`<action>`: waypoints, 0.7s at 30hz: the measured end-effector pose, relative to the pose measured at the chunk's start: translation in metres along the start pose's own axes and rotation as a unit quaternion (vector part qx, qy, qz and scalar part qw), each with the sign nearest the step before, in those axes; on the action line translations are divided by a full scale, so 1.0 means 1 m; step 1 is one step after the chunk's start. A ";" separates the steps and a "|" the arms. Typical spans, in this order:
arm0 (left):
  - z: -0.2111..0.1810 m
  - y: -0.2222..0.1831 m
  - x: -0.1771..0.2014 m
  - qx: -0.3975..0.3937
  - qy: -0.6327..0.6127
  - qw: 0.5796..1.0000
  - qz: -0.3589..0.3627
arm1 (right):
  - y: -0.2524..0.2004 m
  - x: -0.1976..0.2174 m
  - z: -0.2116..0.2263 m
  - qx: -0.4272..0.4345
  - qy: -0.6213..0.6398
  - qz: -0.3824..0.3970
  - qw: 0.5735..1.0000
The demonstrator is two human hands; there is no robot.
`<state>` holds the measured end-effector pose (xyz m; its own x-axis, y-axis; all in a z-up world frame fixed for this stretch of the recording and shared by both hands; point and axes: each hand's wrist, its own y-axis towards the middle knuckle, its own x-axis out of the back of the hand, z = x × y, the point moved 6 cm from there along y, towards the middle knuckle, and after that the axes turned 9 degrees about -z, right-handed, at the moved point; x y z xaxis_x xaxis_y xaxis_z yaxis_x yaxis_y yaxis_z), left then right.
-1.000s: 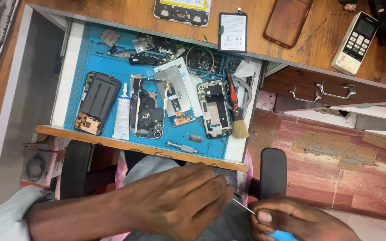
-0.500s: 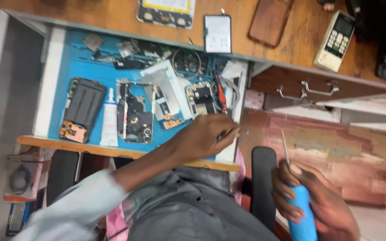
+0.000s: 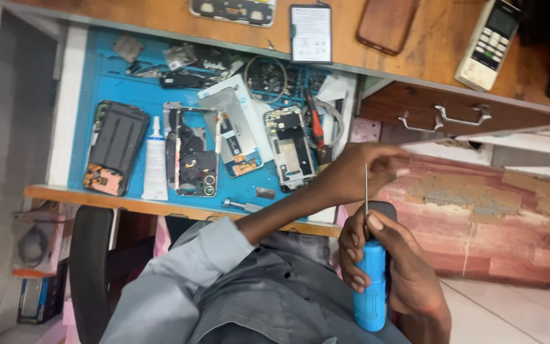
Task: The person uses a blue electric screwdriver to remove screws from a smartphone frame and then uses a soldering iron to work on the internal components of the device.
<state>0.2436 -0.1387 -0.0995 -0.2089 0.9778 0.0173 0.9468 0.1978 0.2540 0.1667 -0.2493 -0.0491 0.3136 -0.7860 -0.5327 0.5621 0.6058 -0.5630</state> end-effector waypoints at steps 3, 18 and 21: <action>0.002 -0.021 0.028 0.193 -0.203 0.959 0.029 | 0.004 -0.005 -0.006 -0.009 0.006 0.007 1.000; -0.047 -0.082 0.107 0.132 -0.257 0.938 -0.189 | 0.020 -0.033 -0.024 -0.049 -0.049 0.007 0.998; -0.045 -0.085 0.121 0.116 -0.232 0.945 -0.201 | 0.023 -0.028 -0.033 -0.076 -0.075 0.013 0.994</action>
<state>0.1269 -0.0402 -0.0752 -0.4846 0.7346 -0.4749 0.8529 0.5174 -0.0699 0.1460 -0.2091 -0.0680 0.4424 -0.7729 -0.4548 0.4337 0.6283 -0.6459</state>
